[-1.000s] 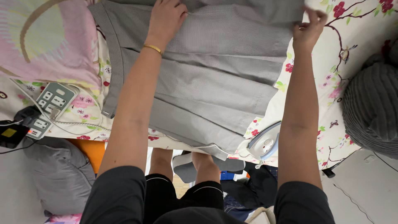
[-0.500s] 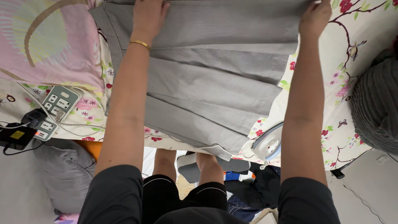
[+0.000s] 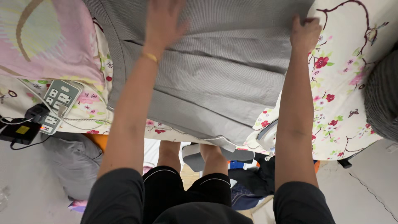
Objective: The person irons a pair of grey trousers on a bed, smoothing the fabric with an iron and adjusting the garment multiple times. The person then folds the trousers and places them on a pile of other clothes.
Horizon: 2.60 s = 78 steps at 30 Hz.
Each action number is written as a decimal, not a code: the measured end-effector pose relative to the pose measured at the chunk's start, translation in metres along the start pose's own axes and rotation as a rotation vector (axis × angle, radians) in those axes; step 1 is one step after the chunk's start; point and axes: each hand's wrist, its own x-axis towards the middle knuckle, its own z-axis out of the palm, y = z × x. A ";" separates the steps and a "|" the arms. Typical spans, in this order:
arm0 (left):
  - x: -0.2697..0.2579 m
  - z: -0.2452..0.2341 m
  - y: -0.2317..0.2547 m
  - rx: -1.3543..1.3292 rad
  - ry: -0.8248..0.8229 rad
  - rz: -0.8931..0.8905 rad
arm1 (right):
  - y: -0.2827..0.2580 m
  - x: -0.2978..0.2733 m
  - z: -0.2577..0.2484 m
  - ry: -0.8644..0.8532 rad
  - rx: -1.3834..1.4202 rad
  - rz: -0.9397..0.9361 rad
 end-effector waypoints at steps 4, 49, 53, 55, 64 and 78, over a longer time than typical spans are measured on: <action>-0.028 -0.002 0.035 -0.234 -0.399 -0.030 | 0.011 -0.005 -0.012 -0.199 0.605 0.161; -0.217 -0.067 0.179 -0.447 -0.528 -0.232 | 0.300 -0.376 -0.019 0.080 0.118 0.341; -0.257 -0.079 0.204 -0.395 -0.562 -0.212 | 0.328 -0.373 -0.018 -0.173 0.687 0.472; -0.276 -0.087 0.212 -0.337 -0.570 -0.314 | 0.321 -0.374 -0.035 -0.254 0.934 0.475; -0.335 -0.117 0.202 -0.443 -0.558 -0.576 | 0.193 -0.458 -0.099 -0.681 1.693 0.432; -0.419 -0.186 0.091 -0.323 -0.581 -0.274 | -0.159 -0.581 -0.103 -0.871 1.905 0.332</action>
